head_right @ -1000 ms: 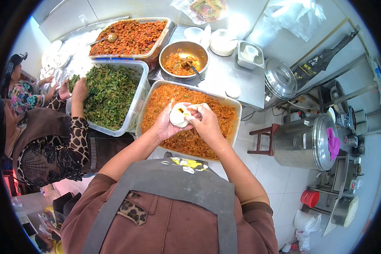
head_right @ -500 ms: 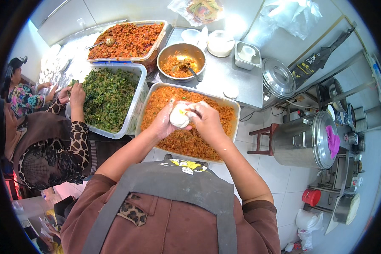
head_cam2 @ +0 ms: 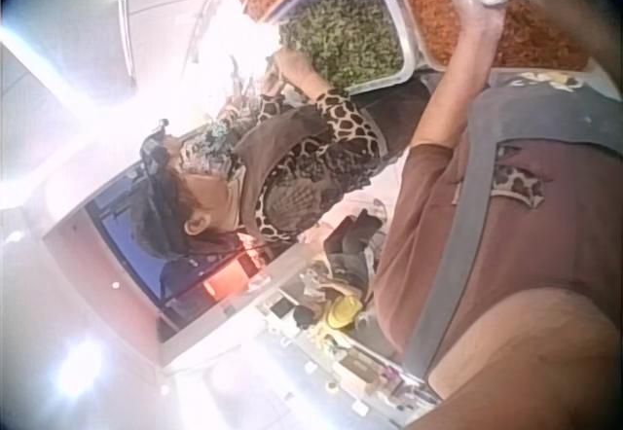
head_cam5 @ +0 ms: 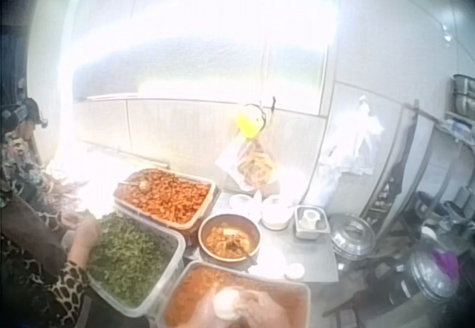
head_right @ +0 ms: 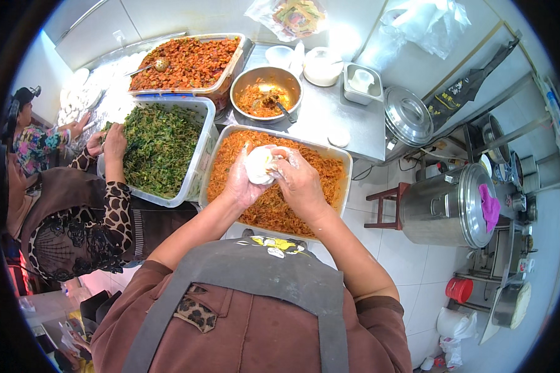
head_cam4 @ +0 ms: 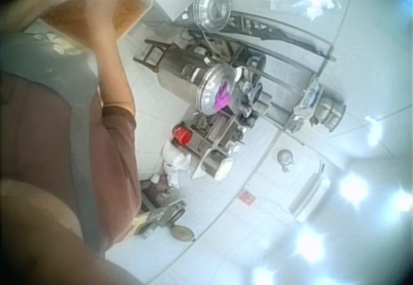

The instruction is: The person rolls dough balls into flat circles using a rolling pin, then fills them with a reddish mixture and green herbs before folding and sealing them into dumplings. The person repeats this process multiple times while another person works nearby.

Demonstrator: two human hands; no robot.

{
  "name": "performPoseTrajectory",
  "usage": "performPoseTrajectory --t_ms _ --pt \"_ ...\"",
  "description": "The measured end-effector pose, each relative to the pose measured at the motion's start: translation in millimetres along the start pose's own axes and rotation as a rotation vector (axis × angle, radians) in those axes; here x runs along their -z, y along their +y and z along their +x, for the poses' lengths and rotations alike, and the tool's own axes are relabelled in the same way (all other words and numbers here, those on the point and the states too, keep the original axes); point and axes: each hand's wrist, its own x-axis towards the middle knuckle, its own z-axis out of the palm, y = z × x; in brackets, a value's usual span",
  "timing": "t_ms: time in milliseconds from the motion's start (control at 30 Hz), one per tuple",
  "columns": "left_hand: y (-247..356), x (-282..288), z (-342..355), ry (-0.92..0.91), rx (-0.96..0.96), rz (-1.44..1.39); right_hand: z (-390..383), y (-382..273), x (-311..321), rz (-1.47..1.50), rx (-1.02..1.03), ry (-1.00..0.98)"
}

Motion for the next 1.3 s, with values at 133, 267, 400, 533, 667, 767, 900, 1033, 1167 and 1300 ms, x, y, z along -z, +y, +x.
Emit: performPoseTrajectory --t_ms 133,267,400,533,667,767,900,1033,1167,1300 --pt "1 -3 1 -0.021 0.032 0.030 3 9 5 0.062 0.022 -0.033" --pt "11 -20 -1 -0.019 0.004 0.117 9 1 12 0.122 -0.167 -0.053" --pt "26 -34 -3 -0.073 -0.017 0.208 26 -10 22 0.412 -0.505 -0.064" --pt "27 -48 -11 -0.159 -0.395 0.311 27 6 19 1.135 -0.892 0.028" --pt "18 -27 -5 -0.111 -0.480 0.276 29 -11 2 1.038 -0.833 0.008" --pt "22 -21 -5 -0.093 -0.393 0.291 22 -8 1 0.342 -0.269 0.006" --pt "32 -29 -10 -0.078 -0.248 0.259 29 -8 5 0.001 0.065 0.040" --pt "44 -54 -21 -0.138 -0.570 0.416 37 -17 8 0.671 -0.387 0.114" --pt "38 -34 -15 -0.103 -0.564 0.304 41 -20 -18 0.868 -0.483 0.094" --pt "50 -25 -17 -0.086 -0.345 0.203 40 -16 -15 0.375 -0.244 -0.093"
